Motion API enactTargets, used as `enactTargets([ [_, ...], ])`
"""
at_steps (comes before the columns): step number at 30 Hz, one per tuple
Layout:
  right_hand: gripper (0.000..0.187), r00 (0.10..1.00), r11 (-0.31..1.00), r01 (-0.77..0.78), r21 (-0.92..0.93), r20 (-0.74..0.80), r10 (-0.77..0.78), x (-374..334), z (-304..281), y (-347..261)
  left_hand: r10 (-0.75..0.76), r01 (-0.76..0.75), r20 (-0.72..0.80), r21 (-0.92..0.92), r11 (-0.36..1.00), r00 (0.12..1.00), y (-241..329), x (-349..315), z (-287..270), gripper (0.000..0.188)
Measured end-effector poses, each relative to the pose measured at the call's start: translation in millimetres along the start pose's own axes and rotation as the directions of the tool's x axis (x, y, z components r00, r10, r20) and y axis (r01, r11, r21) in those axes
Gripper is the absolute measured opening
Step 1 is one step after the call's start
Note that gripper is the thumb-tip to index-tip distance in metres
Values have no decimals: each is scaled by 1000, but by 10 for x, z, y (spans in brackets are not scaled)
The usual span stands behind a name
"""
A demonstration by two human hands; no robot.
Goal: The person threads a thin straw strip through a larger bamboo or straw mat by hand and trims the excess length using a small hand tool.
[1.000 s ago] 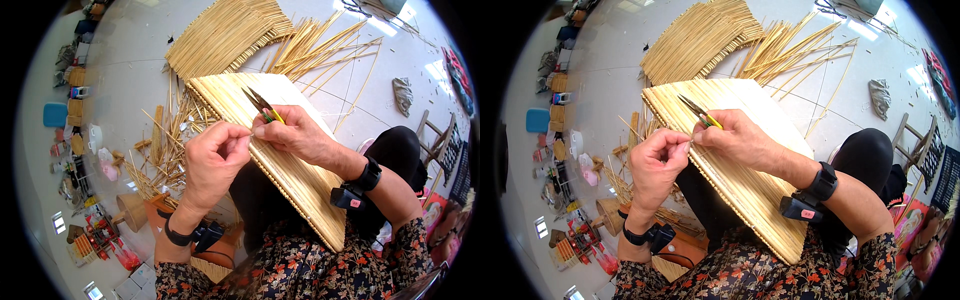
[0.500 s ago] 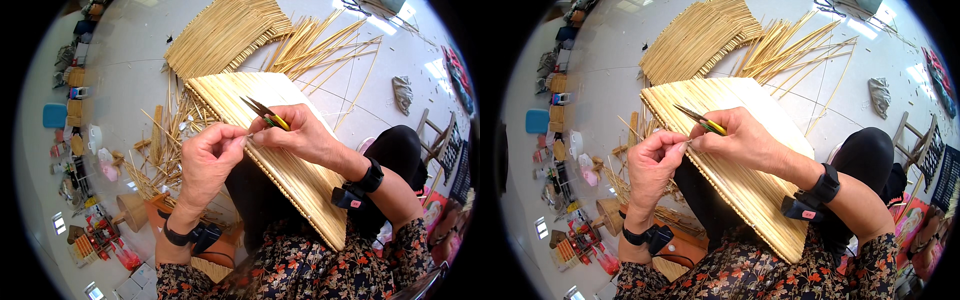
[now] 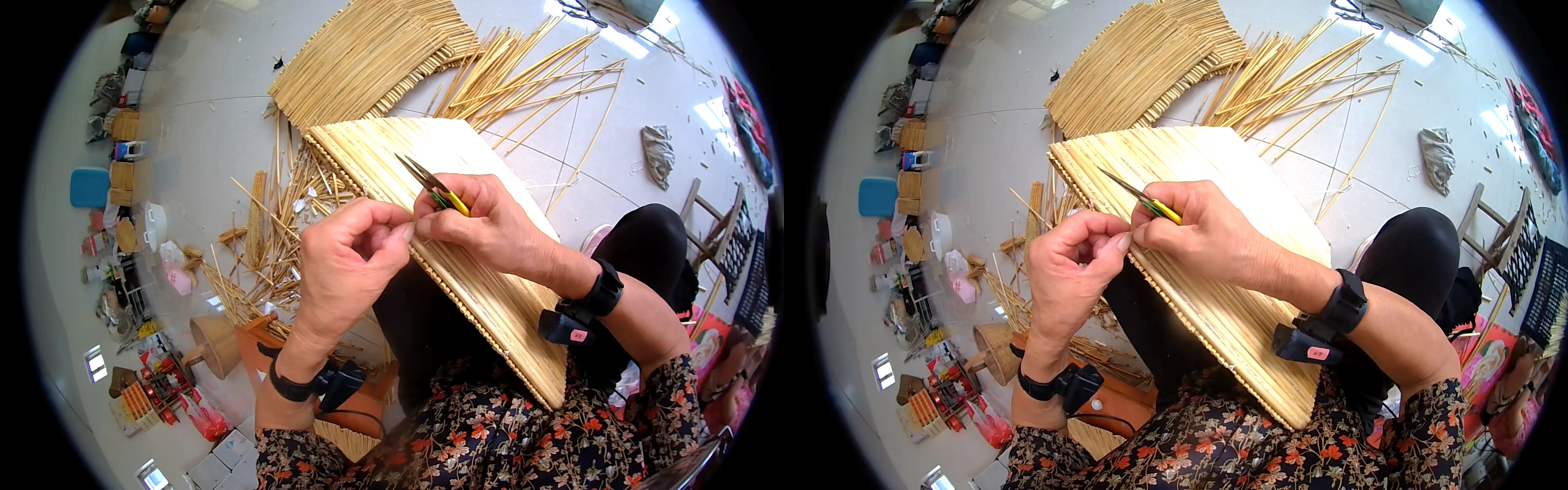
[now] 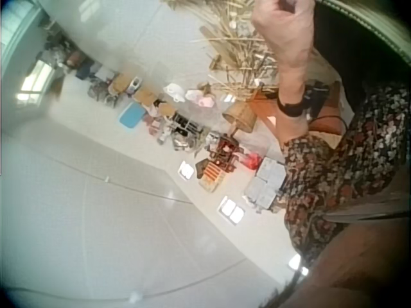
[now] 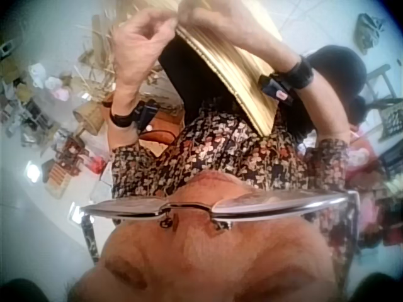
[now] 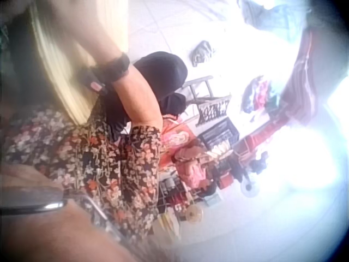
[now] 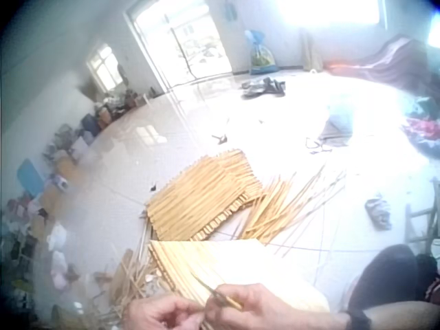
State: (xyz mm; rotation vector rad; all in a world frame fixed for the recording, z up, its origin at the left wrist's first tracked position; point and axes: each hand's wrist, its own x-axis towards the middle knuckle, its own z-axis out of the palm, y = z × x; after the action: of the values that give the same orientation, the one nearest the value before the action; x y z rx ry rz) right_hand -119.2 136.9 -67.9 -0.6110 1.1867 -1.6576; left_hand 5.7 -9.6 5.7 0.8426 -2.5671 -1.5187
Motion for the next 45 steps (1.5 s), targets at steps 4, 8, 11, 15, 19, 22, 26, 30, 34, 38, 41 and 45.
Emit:
enactTargets([
  [4, 11, 998, 994, 24, -105, -52, -29, 4, 29, 2, -1, 1, -19, 20, 1000, 1000, 10, 8, 22, 5],
  [8, 10, 997, 1000, -10, -27, -70, 8, 20, 32, 29, -55, 55, -7, -43, 998, 998, -10, 4, 23, 4],
  [11, 10, 997, 997, -62, 52, -47, 64, 32, 12, 22, -71, 70, -8, -51, 996, 997, 19, 5, 16, 3],
  [15, 27, 997, 995, -33, -98, -72, 26, 46, -141, 11, -105, 103, -20, -87, 991, 994, -11, -37, 4, 5],
  [19, 53, 999, 919, -28, -392, -51, 9, -94, -237, 16, -88, 79, -67, -125, 989, 994, -90, -128, 3, 7],
  [22, 49, 979, 810, 162, -564, -10, -203, -152, -199, 140, -114, 93, -126, -160, 983, 985, -114, -210, 34, 6],
  [26, 37, 959, 709, 264, -654, 101, -263, -164, -235, 178, -130, 99, -165, -184, 978, 978, -132, -239, 63, 6],
  [30, 30, 935, 650, 339, -680, 168, -312, -131, -220, 178, -153, 122, -166, -187, 975, 974, -122, -241, 63, 6],
  [34, 28, 922, 587, 356, -727, 170, -349, -128, -199, 173, -170, 145, -151, -167, 975, 974, -111, -243, 39, 7],
  [38, 28, 918, 547, 341, -765, 145, -369, -128, -181, 168, -133, 118, -131, -114, 986, 982, -133, -247, 31, 9],
  [41, 29, 917, 525, 337, -782, 147, -370, -125, -182, 174, -127, 112, -135, -108, 988, 983, -163, -248, 41, 10],
  [45, 27, 901, 481, 352, -803, 151, -407, -115, -168, 176, -130, 114, -136, -119, 986, 982, -146, -259, 53, 9],
])
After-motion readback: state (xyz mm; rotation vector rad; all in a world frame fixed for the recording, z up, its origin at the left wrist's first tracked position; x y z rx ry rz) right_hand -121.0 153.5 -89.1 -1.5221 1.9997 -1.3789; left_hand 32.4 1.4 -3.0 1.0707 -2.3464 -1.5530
